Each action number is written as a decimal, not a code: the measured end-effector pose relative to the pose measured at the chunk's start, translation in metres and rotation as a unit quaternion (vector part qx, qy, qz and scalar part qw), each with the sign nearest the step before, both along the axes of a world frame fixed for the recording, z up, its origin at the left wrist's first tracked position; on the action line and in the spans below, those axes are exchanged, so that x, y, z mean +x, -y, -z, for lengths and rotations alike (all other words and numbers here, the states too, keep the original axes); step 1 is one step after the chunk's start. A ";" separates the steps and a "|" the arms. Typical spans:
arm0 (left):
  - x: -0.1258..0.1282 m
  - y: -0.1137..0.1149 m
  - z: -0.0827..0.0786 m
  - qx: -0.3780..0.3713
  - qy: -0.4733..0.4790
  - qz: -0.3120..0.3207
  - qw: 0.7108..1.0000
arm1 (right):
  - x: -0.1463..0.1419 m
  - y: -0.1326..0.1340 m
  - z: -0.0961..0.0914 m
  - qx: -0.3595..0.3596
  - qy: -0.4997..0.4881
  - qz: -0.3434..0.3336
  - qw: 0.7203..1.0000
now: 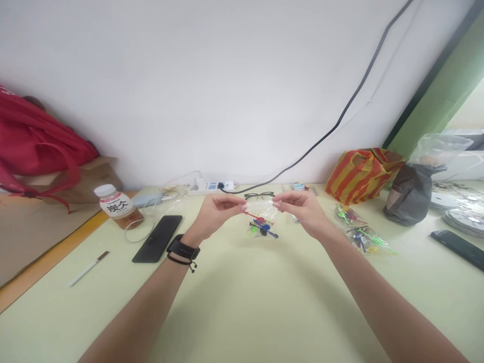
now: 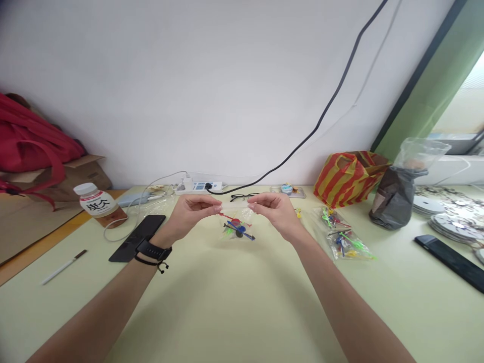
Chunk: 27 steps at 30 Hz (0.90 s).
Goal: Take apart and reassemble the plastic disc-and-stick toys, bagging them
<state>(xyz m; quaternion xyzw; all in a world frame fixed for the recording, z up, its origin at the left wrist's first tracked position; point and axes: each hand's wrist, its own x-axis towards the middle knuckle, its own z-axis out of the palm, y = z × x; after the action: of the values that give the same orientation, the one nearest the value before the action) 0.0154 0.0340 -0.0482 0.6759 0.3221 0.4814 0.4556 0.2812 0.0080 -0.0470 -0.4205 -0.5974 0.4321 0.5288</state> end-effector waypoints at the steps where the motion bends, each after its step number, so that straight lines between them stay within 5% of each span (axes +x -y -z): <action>1: 0.000 0.000 -0.001 0.003 -0.011 -0.008 1.000 | 0.000 0.000 -0.001 0.006 0.006 0.000 1.000; 11: -0.002 -0.001 -0.011 0.076 -0.110 -0.029 0.991 | -0.004 -0.002 0.000 0.106 0.075 -0.016 0.991; 27: -0.003 -0.005 0.000 0.037 0.006 0.008 0.999 | 0.007 -0.006 0.005 0.077 0.014 -0.013 0.997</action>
<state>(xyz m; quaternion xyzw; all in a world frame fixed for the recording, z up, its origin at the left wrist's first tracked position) 0.0127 0.0388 -0.0479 0.6924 0.2959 0.4930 0.4359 0.2880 0.0143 -0.0520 -0.3766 -0.6416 0.3852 0.5460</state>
